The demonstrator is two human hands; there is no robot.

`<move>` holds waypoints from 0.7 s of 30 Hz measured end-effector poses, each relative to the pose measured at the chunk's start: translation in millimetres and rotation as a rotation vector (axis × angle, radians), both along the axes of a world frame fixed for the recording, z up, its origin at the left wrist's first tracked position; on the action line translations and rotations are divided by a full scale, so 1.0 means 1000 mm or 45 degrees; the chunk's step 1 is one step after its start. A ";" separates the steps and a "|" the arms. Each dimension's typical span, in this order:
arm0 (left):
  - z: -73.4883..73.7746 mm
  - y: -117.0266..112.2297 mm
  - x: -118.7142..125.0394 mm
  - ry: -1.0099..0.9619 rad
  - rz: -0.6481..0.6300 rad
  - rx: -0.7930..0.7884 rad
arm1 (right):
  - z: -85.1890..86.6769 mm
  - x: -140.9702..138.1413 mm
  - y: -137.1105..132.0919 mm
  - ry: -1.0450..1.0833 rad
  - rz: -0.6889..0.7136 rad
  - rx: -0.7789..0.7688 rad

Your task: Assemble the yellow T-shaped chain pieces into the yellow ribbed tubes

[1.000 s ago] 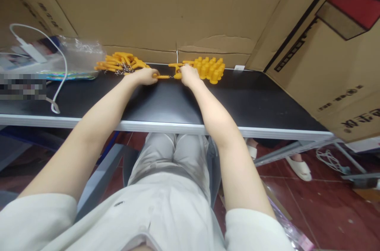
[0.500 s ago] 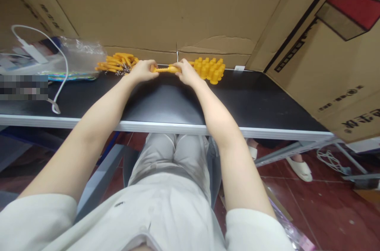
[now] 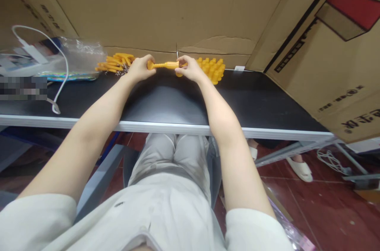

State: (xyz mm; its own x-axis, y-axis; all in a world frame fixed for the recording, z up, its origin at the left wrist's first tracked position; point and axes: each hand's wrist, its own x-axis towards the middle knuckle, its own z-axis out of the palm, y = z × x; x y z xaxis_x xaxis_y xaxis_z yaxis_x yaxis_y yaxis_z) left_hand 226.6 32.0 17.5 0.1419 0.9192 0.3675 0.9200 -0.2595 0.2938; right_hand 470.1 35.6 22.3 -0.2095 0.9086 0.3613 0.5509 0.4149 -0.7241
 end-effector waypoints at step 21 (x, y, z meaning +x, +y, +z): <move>0.005 -0.009 0.013 -0.054 0.002 0.124 | 0.007 0.011 -0.005 0.340 0.078 -0.525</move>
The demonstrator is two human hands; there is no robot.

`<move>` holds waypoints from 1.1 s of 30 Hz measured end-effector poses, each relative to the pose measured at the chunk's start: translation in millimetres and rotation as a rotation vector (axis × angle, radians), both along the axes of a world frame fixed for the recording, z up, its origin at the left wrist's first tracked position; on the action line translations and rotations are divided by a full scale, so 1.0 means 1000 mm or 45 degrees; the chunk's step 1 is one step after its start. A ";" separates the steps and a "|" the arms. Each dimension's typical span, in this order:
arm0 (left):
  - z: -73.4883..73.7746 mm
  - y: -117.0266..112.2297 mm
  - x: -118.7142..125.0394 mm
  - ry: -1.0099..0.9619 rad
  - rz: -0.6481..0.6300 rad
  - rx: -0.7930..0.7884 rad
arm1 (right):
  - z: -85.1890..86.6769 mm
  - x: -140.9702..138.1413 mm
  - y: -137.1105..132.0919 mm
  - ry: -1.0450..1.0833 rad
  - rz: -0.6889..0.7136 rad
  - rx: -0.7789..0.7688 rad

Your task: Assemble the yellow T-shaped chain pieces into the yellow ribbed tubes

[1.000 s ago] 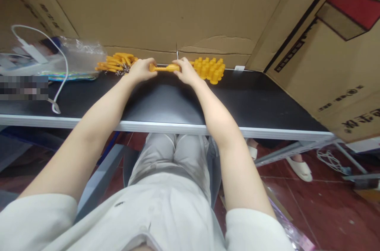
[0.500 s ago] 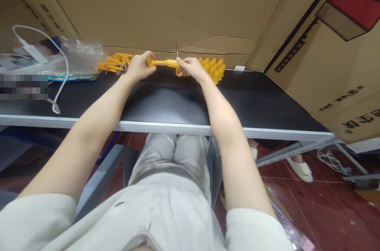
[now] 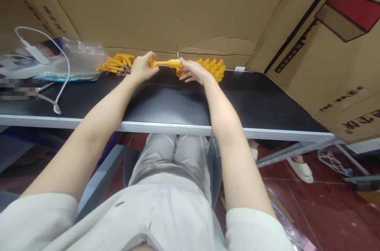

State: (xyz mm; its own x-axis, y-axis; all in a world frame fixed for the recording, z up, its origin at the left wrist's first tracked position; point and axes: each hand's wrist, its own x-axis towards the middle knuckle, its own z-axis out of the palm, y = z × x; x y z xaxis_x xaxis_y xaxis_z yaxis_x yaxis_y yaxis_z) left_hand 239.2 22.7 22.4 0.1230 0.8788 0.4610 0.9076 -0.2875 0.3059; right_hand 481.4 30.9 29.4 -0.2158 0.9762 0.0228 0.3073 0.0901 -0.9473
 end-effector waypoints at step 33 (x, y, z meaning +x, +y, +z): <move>-0.004 0.013 -0.003 -0.072 -0.069 0.173 | 0.003 -0.004 -0.003 0.243 0.017 0.019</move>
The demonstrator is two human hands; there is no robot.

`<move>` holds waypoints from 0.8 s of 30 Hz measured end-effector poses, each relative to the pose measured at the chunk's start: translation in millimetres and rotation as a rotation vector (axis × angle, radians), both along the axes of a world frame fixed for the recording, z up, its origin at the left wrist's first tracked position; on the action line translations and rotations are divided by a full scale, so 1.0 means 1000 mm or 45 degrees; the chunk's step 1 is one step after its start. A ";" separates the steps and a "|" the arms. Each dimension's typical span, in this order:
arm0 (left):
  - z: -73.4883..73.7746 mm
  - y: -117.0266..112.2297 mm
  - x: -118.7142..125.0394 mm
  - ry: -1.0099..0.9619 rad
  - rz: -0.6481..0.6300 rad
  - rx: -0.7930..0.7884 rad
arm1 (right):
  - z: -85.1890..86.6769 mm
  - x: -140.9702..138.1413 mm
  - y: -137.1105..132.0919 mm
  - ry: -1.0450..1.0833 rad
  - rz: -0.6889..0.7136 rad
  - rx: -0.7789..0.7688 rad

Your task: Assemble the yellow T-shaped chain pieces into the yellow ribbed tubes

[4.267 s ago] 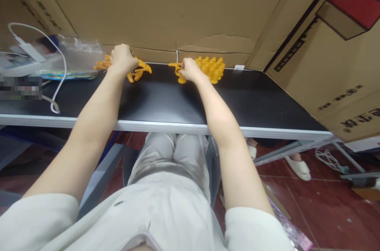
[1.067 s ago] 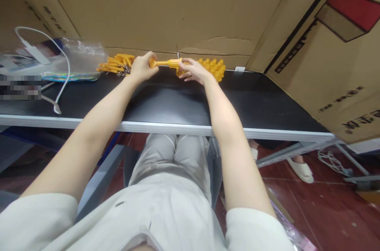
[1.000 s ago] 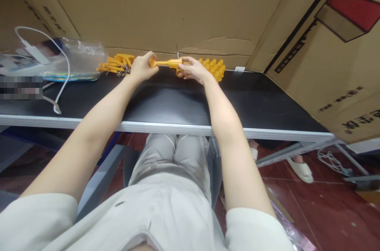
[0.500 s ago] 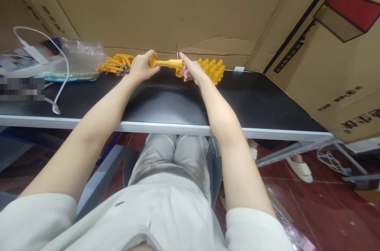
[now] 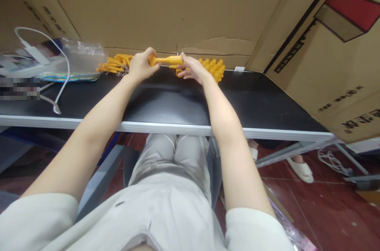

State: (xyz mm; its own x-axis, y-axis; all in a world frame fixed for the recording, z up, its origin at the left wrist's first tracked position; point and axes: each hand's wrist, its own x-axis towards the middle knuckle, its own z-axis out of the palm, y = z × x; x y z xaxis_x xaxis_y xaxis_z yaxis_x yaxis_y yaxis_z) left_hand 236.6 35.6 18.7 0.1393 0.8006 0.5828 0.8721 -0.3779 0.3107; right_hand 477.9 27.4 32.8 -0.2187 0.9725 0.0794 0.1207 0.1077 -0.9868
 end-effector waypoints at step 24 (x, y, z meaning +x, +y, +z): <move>0.000 -0.002 0.003 0.029 0.001 0.015 | -0.006 -0.015 0.013 -0.018 -0.219 0.055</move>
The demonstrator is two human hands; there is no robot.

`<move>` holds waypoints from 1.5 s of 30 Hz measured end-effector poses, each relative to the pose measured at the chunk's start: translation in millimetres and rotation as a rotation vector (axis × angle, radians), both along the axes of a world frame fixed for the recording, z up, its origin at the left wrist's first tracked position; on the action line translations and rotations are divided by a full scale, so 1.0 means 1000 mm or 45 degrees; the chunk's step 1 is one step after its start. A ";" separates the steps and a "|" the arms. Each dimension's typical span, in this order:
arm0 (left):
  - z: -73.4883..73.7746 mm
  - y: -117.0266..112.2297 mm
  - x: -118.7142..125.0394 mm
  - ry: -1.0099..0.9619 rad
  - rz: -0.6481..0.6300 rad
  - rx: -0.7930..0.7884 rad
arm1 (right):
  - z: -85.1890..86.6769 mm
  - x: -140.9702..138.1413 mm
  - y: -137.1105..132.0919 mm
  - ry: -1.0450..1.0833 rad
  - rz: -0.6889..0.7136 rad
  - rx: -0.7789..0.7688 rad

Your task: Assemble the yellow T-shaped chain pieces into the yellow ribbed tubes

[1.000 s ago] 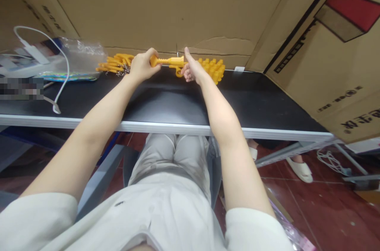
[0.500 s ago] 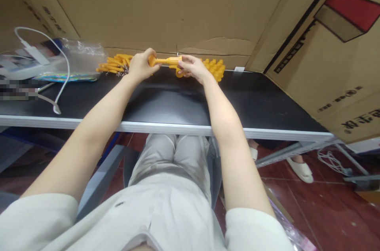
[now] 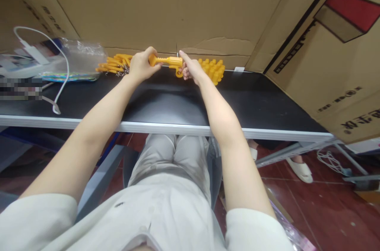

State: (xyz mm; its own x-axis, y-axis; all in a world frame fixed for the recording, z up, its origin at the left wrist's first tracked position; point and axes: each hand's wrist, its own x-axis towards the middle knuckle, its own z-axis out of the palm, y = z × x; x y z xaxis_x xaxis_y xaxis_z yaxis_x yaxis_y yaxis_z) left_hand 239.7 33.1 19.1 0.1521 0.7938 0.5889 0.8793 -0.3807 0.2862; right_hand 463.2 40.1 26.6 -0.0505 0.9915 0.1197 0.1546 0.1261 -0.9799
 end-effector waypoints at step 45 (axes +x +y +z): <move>0.001 -0.002 -0.001 -0.016 0.001 -0.025 | 0.013 -0.001 -0.015 0.101 0.021 -0.087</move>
State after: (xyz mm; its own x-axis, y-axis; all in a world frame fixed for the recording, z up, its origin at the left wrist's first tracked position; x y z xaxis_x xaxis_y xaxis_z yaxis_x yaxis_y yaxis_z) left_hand 238.7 30.6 20.2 0.1439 0.8052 0.5753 0.8758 -0.3743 0.3048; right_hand 462.5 24.9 39.3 -0.0598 0.9966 0.0558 0.0747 0.0603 -0.9954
